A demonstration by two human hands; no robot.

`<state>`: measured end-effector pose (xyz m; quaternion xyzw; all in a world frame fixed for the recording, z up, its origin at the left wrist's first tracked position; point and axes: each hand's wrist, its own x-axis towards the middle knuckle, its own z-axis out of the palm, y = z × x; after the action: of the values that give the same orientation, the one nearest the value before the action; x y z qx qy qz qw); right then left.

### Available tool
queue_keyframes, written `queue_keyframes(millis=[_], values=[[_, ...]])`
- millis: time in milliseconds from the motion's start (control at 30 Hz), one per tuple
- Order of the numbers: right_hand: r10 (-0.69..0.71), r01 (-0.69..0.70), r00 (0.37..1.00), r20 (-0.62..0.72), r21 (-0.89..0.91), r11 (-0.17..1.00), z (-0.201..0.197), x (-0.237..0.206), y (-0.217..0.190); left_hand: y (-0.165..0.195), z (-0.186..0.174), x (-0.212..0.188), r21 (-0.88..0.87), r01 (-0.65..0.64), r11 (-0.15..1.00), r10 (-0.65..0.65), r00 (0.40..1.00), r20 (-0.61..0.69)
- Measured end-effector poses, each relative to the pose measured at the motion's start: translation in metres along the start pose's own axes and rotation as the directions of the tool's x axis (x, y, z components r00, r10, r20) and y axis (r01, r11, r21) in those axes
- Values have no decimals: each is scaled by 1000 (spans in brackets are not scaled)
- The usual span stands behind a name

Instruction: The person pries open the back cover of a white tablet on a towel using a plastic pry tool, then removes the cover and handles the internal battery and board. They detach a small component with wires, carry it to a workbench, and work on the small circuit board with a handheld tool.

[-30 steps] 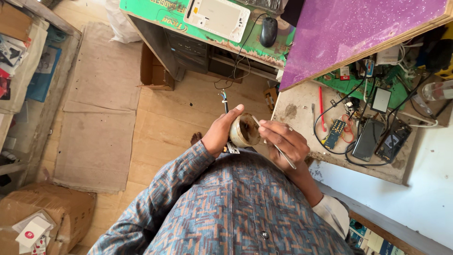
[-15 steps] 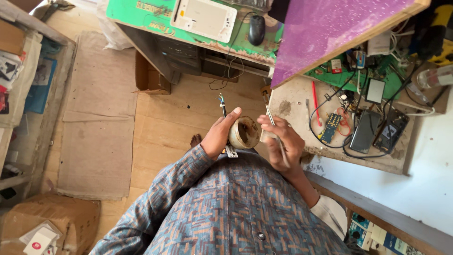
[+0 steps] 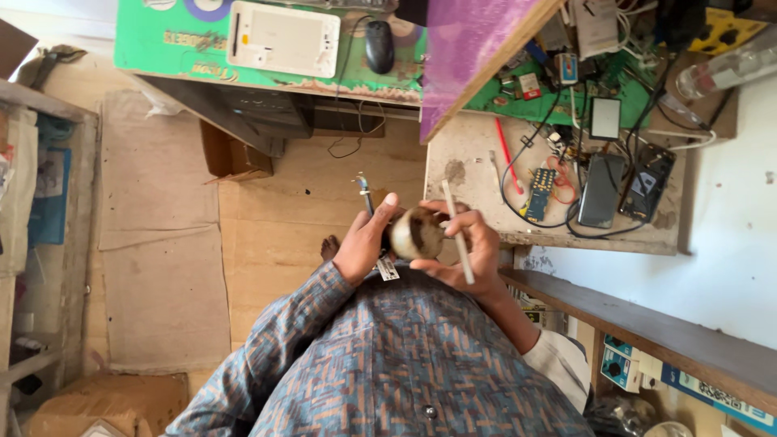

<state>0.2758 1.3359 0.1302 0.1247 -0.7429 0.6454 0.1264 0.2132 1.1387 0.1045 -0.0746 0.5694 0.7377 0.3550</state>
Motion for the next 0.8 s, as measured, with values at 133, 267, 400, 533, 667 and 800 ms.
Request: queue_keyframes(millis=[133,267,400,533,667,800], values=[[-77,3,963,-258,-277,961,-42,-11,31,19,6,-10,142,-100,985,88,992,88],[-273,-51,896,-350,-691,721,-113,-7,72,22,10,-14,128,-65,990,59,997,45],[-196,-207,892,-408,-752,626,-184,6,98,14,15,-15,122,-71,990,69,997,16],[-220,-206,909,-355,-838,505,-233,35,114,8,22,-16,93,-81,992,81,997,3],[-104,-277,931,-350,-863,423,-261,56,123,5,30,-20,109,-85,990,90,995,-44],[-173,-219,936,-307,-891,399,-270,63,128,2,37,-22,89,-101,991,110,989,-102]])
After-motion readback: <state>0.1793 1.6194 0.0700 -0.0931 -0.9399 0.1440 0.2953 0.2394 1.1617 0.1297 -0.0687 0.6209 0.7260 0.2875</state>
